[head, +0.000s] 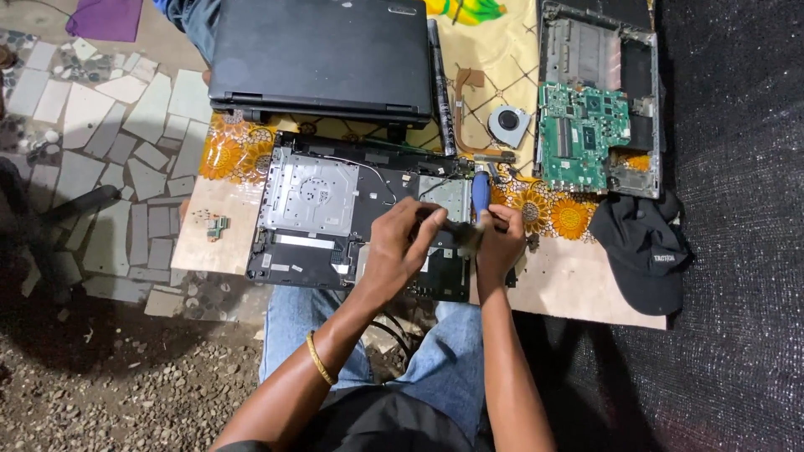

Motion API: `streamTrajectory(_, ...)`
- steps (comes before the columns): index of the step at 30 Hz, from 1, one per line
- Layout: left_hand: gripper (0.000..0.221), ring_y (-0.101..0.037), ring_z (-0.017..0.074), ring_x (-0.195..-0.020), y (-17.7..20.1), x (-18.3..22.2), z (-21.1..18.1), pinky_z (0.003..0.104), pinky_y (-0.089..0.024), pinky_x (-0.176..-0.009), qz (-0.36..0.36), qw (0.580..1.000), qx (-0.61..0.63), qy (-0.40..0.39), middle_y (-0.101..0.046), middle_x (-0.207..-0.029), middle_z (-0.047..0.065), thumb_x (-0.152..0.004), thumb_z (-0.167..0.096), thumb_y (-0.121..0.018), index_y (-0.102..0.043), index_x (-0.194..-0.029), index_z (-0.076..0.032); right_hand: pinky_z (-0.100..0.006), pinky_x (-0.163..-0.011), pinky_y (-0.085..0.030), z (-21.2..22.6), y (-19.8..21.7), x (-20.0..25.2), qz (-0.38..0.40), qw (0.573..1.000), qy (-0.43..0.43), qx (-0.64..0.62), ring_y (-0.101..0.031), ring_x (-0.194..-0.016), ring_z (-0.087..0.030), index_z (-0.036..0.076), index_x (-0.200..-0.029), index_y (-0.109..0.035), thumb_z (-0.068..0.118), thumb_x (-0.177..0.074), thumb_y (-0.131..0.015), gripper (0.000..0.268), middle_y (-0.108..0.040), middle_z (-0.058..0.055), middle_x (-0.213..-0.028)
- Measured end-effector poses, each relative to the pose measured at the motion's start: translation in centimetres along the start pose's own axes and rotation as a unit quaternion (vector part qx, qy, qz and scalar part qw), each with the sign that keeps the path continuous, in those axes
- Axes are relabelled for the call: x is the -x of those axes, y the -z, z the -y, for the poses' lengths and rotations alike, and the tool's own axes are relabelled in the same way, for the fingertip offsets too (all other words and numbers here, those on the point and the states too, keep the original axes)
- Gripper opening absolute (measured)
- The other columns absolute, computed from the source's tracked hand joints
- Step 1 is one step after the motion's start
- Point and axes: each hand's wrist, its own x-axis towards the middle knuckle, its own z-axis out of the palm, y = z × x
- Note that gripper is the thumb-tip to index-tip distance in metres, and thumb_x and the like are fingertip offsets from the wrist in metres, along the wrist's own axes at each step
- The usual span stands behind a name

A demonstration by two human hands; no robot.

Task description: Disassembling a laptop and cleaning the motherboard using a screwdriver and a brush.

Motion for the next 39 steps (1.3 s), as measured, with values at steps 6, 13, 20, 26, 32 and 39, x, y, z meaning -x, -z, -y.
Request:
streamTrajectory(6, 0.024, -0.073, 0.0447, -0.078, -0.5, -1.0, -0.8, 0.051, -0.06, -0.066, -0.04, 0.994, -0.088, -0.051, -0.066, -0.088, 0.02, -0.114, -0.021, -0.065, -0.074, -0.131, -0.007, -0.042, -0.083, -0.061, 0.2, -0.3, 0.1, -0.013, 0.999, 0.024, 0.036, -0.079, -0.09, -0.029, 0.016, -0.108, -0.084, 0.014, -0.09, -0.084, 0.019, -0.081, -0.007, -0.092)
streamTrajectory(13, 0.032, -0.071, 0.042, -0.061, -1.4, 0.0, -0.7, 0.048, -0.055, -0.055, 0.002, 0.992, -0.128, 0.006, -0.066, -0.068, 0.019, -0.117, -0.035, -0.055, -0.07, -0.109, -0.008, -0.043, -0.082, -0.061, 1.2, 0.0, 0.0, -0.004, 0.999, -0.023, 0.041, -0.08, -0.087, -0.028, 0.018, -0.106, -0.084, 0.019, -0.088, -0.087, 0.017, -0.083, -0.005, -0.091)
streamTrajectory(20, 0.035, -0.07, 0.0456, -0.058, -1.4, 0.1, -0.3, 0.053, -0.053, -0.053, 0.047, 0.987, -0.154, 0.011, -0.065, -0.067, 0.02, -0.118, -0.036, -0.052, -0.068, -0.108, -0.006, -0.044, -0.084, -0.061, 0.1, 0.1, -0.2, 0.001, 0.999, -0.027, 0.033, -0.08, -0.091, -0.027, 0.021, -0.105, -0.084, 0.022, -0.088, -0.087, 0.017, -0.083, -0.005, -0.097)
streamTrajectory(26, 0.027, -0.073, 0.0392, -0.062, -1.2, -0.2, -0.5, 0.046, -0.056, -0.056, -0.035, 0.99, -0.138, 0.02, -0.068, -0.069, 0.016, -0.117, -0.033, -0.056, -0.07, -0.109, -0.011, -0.043, -0.085, -0.06, 1.0, 0.2, 0.2, 0.012, 1.0, -0.027, 0.004, -0.078, -0.09, -0.028, 0.016, -0.11, -0.082, 0.021, -0.091, -0.085, 0.019, -0.08, -0.008, -0.094)
streamTrajectory(32, 0.027, -0.076, 0.0416, -0.075, -4.4, -1.0, 2.3, 0.053, -0.061, -0.065, 0.008, 0.991, -0.135, -0.014, -0.07, -0.086, 0.016, -0.11, -0.034, -0.068, -0.071, -0.125, -0.011, -0.044, -0.083, -0.06, -0.1, -0.2, 0.1, -0.002, 1.0, 0.006, -0.001, -0.08, -0.09, -0.028, 0.015, -0.106, -0.079, 0.019, -0.087, -0.086, 0.021, -0.08, -0.009, -0.093)
streamTrajectory(39, 0.043, -0.069, 0.0461, -0.067, -5.1, -3.5, 1.9, 0.057, -0.056, -0.059, 0.07, 0.975, -0.206, 0.046, -0.056, -0.066, 0.013, -0.11, -0.049, -0.052, -0.065, -0.09, -0.012, -0.04, -0.082, -0.062, -1.8, -0.7, -0.7, 0.002, 1.0, 0.001, -0.004, -0.079, -0.087, -0.022, 0.019, -0.105, -0.081, 0.02, -0.088, -0.086, 0.018, -0.08, -0.004, -0.09)
